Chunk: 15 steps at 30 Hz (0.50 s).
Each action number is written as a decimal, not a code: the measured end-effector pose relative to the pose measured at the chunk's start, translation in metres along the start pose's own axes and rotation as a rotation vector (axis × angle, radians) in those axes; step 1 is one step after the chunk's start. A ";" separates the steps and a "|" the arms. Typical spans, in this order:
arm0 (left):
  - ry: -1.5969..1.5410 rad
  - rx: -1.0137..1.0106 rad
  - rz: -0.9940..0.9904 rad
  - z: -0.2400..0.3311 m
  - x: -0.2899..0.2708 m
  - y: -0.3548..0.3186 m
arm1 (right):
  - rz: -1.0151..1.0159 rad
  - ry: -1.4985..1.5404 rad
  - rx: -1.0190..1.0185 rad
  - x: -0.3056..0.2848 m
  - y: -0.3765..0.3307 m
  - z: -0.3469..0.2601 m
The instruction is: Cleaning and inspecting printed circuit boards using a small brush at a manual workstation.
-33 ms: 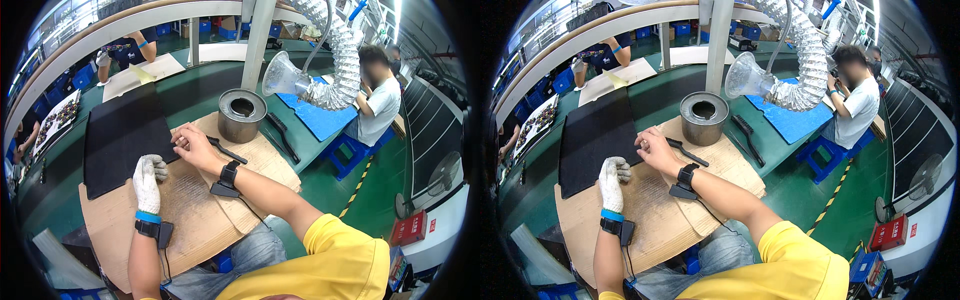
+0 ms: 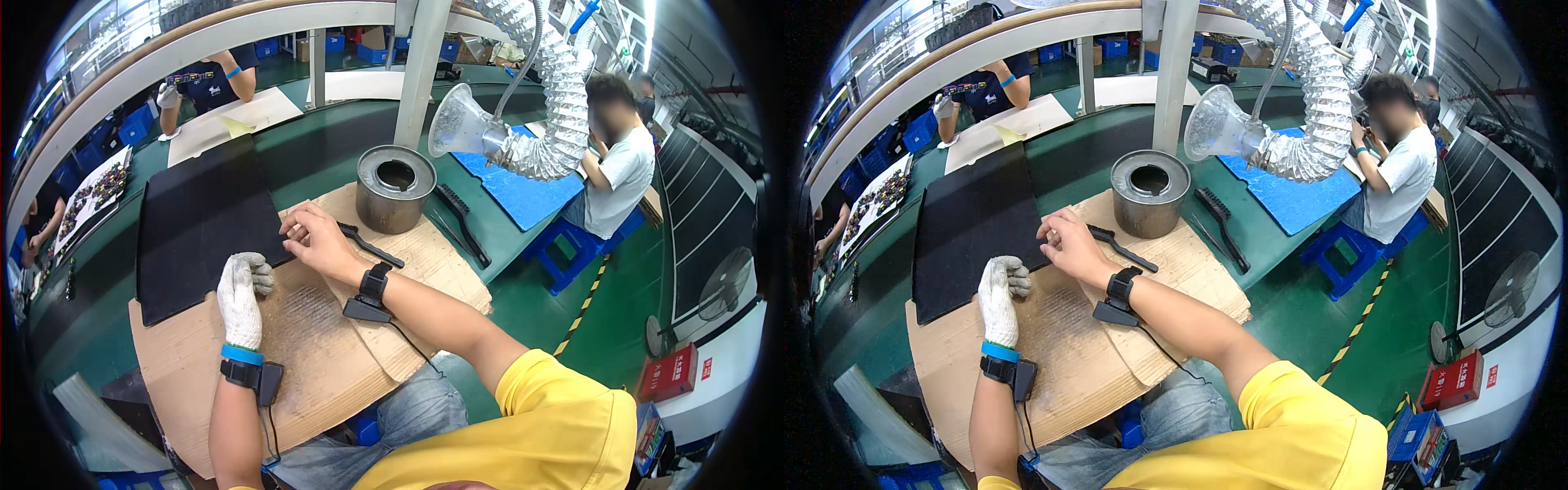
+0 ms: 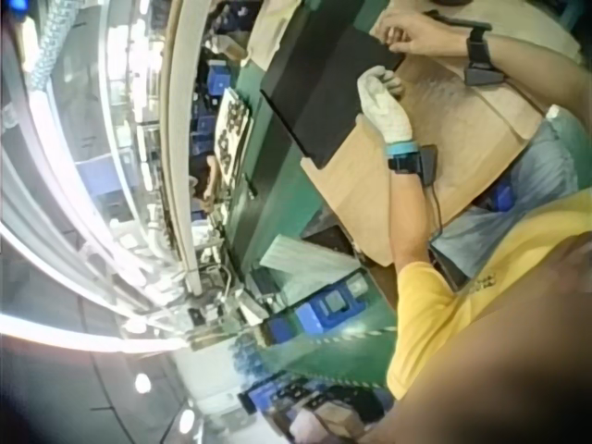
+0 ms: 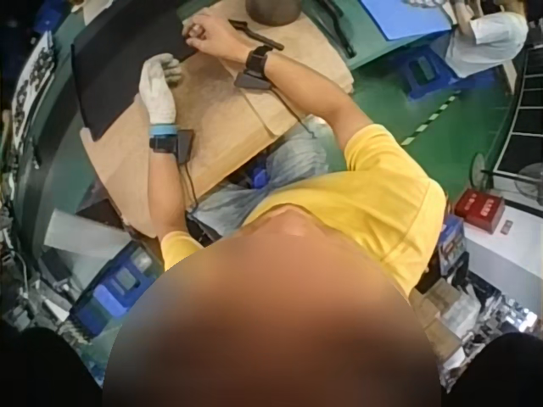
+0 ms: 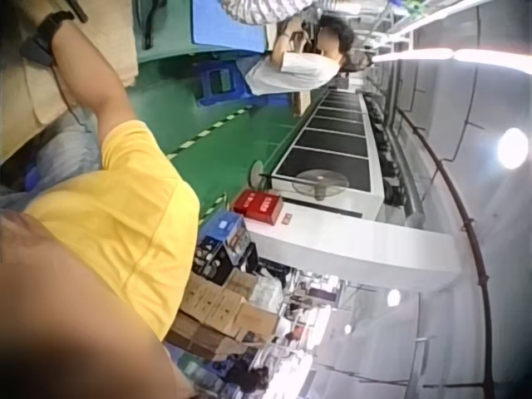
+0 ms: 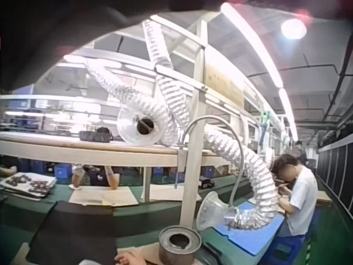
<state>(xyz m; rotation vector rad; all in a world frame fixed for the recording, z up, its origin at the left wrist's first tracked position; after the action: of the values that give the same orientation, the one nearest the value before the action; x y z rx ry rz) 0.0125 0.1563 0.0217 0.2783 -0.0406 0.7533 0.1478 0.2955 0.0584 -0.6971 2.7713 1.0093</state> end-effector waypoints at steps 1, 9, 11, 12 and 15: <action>-0.005 -0.002 -0.001 0.000 0.000 0.000 | -0.005 0.014 0.007 0.001 0.000 0.000; 0.000 0.015 -0.010 0.002 0.001 0.000 | 0.011 -0.047 -0.093 -0.002 0.001 -0.008; -0.010 0.010 -0.009 0.001 0.001 -0.001 | 0.003 -0.043 -0.087 -0.001 0.001 -0.008; -0.010 0.010 -0.009 0.001 0.001 -0.001 | -0.018 -0.033 -0.065 0.000 0.001 -0.007; -0.014 -0.009 -0.010 0.000 0.001 0.000 | -0.061 -0.013 -0.021 0.004 0.000 -0.006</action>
<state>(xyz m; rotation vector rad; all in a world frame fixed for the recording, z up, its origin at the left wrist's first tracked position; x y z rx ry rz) 0.0135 0.1569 0.0214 0.2749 -0.0556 0.7416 0.1449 0.2899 0.0620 -0.7698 2.7150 1.0293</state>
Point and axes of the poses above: each hand's wrist, its own y-axis towards the middle knuckle, its own x-axis out of the palm, z = x × y, the point moved 10 cm from there along y, towards the middle knuckle, and after that the axes turned 9 degrees about z, right-handed, at the moved point
